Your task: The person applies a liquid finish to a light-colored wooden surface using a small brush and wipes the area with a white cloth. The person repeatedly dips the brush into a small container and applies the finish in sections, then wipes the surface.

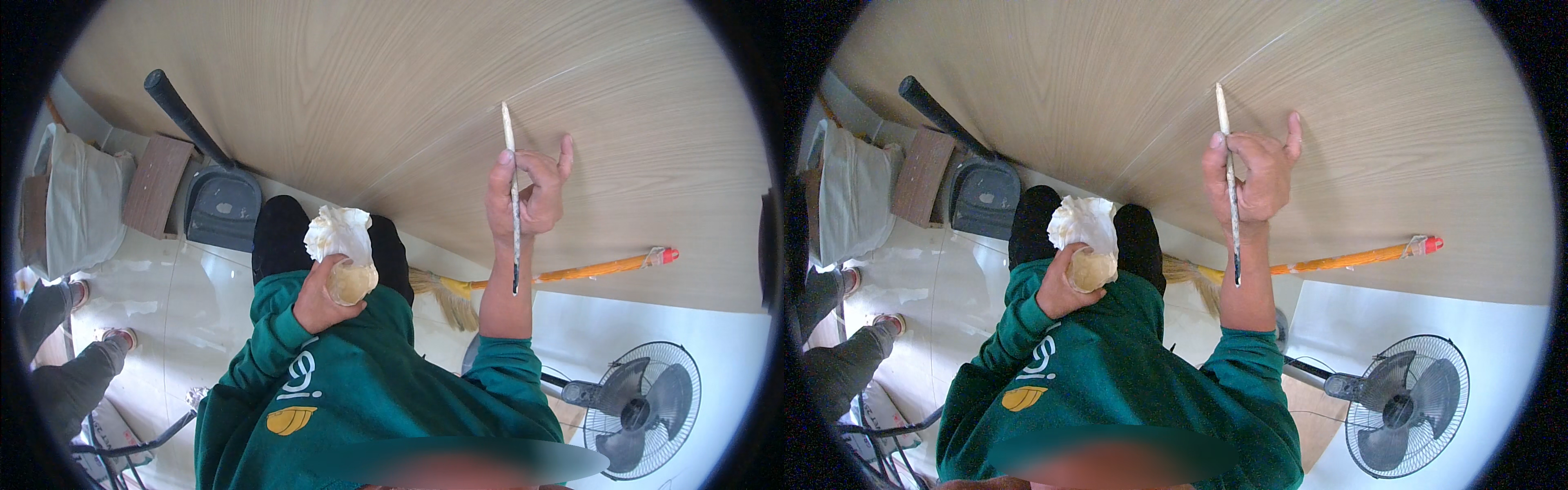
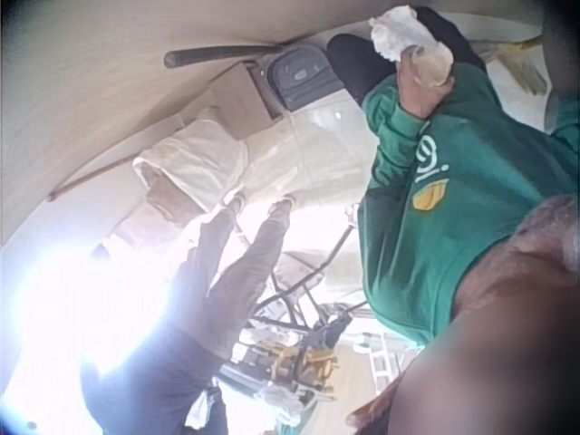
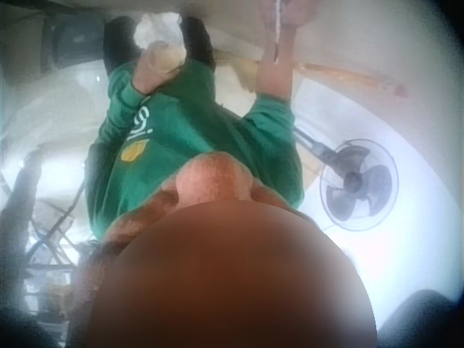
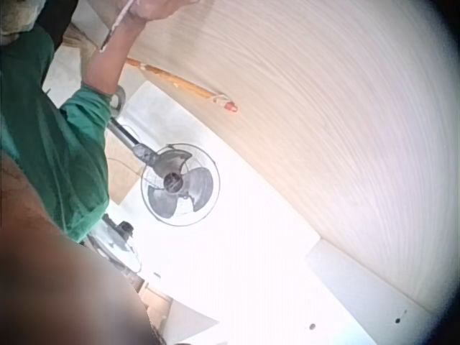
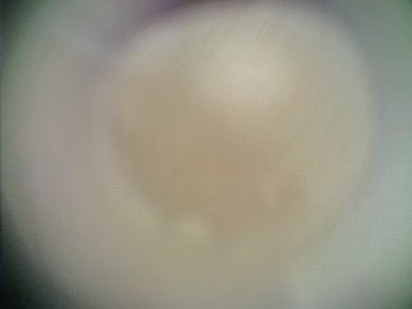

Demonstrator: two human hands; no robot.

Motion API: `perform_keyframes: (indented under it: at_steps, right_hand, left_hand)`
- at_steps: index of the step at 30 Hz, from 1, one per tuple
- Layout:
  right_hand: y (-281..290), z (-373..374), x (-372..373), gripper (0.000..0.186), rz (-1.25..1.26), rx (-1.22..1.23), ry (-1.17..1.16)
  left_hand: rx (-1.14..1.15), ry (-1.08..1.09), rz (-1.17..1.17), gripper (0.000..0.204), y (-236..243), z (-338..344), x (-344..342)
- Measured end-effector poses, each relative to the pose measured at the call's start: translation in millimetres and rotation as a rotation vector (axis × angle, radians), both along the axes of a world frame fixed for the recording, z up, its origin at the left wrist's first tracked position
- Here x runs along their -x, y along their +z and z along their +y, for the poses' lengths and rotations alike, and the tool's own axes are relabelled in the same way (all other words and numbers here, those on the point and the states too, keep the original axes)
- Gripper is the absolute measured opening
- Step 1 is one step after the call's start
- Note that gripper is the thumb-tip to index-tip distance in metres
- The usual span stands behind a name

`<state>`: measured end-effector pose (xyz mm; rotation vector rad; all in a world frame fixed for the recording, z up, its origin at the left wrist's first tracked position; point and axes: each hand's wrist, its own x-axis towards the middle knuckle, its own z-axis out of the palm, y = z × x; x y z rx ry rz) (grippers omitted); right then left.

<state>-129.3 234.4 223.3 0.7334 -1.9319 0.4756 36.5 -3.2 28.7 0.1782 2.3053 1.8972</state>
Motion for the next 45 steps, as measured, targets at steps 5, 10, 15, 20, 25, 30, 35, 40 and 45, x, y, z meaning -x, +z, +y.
perform_keyframes:
  at_steps: [5, 10, 15, 20, 25, 30, 35, 40, 45]
  right_hand:
    - [-1, -1, 1, 0.021, -0.001, -0.025, 0.004]
    - [-3, -2, 2, 0.02, 0.017, 0.039, 0.013]
    - [-3, -2, 1, 0.023, -0.015, -0.036, -0.014]
    - [-5, -1, 0, 0.026, -0.014, -0.081, -0.013]
    - [-10, -1, 1, 0.027, -0.027, -0.108, -0.023]
    - [-14, -3, 0, 0.026, -0.03, -0.118, -0.014]
    - [-15, -4, -5, 0.025, -0.061, -0.021, 0.011]
    - [-17, -5, -2, 0.024, -0.039, -0.037, -0.019]
    - [-25, -7, -2, 0.023, -0.042, -0.137, -0.02]
  left_hand:
    - [-0.025, -0.01, 0.008, 0.081, -4, 0, 0]
    - [-0.021, -0.007, 0.006, 0.08, -4, 0, 0]
    - [-0.008, -0.012, -0.011, 0.079, -4, 0, 0]
    - [-0.027, -0.011, 0.003, 0.08, -5, 0, 1]
    - [-0.021, -0.008, 0.01, 0.081, -3, 0, 1]
    - [-0.009, -0.011, 0.021, 0.081, -3, -1, 1]
    - [-0.023, -0.003, 0.028, 0.081, -5, -2, 1]
    - [-0.027, -0.008, 0.021, 0.08, -4, -2, 1]
    - [-0.019, -0.008, -0.006, 0.08, -3, -4, 1]
